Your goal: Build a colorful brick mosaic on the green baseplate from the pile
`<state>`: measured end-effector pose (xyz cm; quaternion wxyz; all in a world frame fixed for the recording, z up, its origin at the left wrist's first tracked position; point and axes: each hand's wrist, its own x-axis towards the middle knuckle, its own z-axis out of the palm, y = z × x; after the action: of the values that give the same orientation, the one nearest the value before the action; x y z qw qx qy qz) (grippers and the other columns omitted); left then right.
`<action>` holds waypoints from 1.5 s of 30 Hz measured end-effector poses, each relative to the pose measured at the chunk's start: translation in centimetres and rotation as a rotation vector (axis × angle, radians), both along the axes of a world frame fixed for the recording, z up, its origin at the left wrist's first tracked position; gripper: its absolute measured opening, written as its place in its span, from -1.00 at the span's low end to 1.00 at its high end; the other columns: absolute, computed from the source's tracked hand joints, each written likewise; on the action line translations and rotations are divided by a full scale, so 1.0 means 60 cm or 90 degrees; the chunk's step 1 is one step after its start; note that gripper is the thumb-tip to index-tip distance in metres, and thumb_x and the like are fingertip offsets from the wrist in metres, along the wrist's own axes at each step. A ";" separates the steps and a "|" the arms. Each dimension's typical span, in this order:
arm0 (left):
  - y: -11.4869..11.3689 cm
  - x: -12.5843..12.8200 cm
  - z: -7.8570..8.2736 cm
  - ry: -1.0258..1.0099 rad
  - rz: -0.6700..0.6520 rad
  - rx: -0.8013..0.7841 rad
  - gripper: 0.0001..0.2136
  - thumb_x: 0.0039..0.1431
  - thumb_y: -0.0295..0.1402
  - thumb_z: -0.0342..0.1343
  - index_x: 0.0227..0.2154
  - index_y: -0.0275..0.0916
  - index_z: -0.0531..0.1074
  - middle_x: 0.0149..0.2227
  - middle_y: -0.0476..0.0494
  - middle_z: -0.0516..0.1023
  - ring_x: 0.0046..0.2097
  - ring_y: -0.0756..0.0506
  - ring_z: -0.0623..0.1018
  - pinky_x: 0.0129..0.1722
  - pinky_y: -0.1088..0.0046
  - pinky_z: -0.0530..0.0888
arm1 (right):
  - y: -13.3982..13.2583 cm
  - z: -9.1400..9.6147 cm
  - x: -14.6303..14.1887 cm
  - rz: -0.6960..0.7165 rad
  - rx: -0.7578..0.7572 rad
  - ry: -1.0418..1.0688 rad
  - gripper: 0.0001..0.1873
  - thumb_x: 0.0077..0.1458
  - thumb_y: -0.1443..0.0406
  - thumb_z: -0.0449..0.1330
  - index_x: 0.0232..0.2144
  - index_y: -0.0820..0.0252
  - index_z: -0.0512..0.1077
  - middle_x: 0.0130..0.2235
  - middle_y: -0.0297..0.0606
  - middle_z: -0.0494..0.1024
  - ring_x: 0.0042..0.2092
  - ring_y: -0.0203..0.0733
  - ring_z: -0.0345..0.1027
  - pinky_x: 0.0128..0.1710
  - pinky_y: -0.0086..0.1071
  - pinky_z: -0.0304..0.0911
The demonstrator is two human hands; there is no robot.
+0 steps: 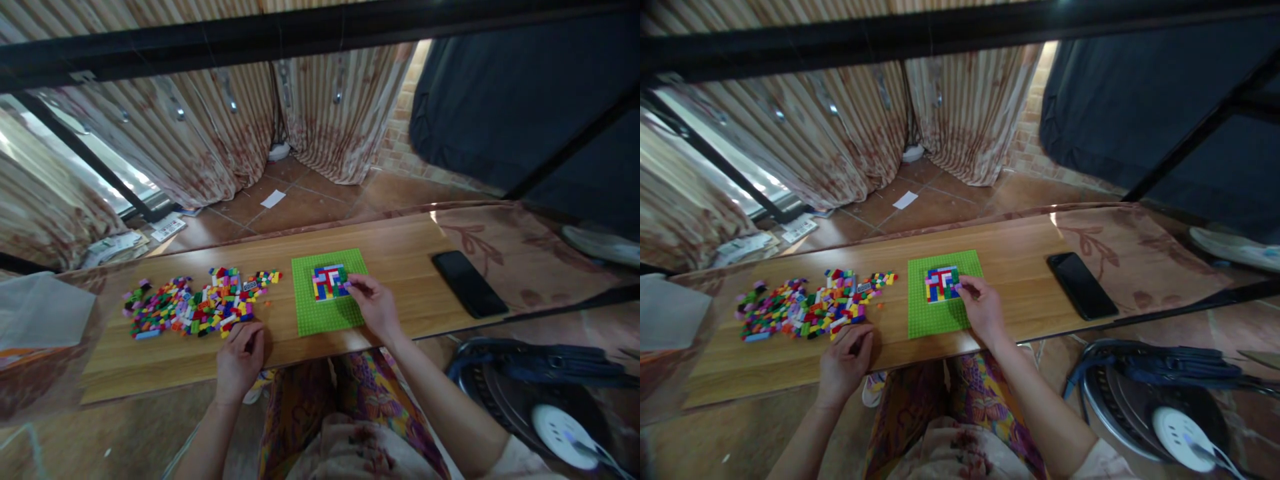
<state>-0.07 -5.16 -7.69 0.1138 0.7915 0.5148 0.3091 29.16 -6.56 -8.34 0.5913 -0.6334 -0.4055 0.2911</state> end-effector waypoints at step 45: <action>0.002 -0.003 -0.008 -0.015 -0.031 0.036 -0.88 0.22 -0.38 0.05 -0.26 -0.24 0.47 -0.28 -0.11 0.54 -0.24 -0.03 0.54 -0.20 0.48 0.47 | 0.007 0.012 -0.027 -0.123 -0.079 -0.379 -0.63 0.10 0.20 0.16 -0.05 0.23 0.45 -0.22 -0.18 0.62 -0.13 -0.03 0.45 -0.05 -0.16 0.27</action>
<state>-0.27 -5.07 -8.15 0.1050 0.8033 0.4849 0.3295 27.57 -6.11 -7.60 0.4317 -0.7612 -0.4802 0.0601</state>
